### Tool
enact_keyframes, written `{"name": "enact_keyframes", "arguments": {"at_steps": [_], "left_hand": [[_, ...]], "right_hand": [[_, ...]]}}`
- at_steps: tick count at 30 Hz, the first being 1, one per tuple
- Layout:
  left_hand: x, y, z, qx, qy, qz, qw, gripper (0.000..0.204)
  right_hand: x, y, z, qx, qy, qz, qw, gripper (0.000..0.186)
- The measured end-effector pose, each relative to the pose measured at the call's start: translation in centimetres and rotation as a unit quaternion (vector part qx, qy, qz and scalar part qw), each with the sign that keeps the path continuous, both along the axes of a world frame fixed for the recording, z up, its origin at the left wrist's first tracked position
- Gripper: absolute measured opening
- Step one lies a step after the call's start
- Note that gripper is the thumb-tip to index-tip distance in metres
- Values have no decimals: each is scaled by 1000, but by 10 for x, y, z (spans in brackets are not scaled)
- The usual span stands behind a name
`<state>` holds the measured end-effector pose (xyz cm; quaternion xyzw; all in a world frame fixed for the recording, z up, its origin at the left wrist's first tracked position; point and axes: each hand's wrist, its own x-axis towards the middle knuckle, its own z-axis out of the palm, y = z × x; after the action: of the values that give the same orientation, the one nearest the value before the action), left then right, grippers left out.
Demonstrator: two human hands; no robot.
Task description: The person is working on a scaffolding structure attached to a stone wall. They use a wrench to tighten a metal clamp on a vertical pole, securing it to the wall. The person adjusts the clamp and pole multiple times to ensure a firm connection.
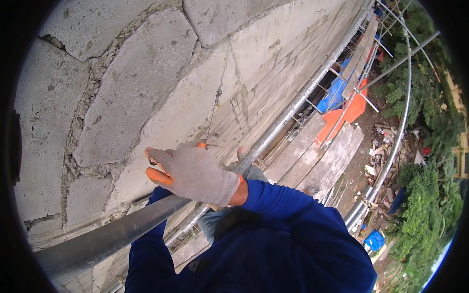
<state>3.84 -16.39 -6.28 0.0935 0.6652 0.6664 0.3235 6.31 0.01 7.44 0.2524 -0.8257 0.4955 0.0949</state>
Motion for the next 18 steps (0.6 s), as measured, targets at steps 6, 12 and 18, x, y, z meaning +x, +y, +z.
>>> {"name": "enact_keyframes", "arguments": {"at_steps": [6,12,18], "left_hand": [[-14,9,-19,51,-107,30,992,46],[-15,0,-33,201,-244,32,948,48],[-23,3,-28,169,-235,-22,957,63]], "right_hand": [[12,61,-111,-256,-495,-58,828,24],[-28,62,-219,-435,-592,-11,678,37],[-103,-31,-252,-433,-609,349,566,62]]}}
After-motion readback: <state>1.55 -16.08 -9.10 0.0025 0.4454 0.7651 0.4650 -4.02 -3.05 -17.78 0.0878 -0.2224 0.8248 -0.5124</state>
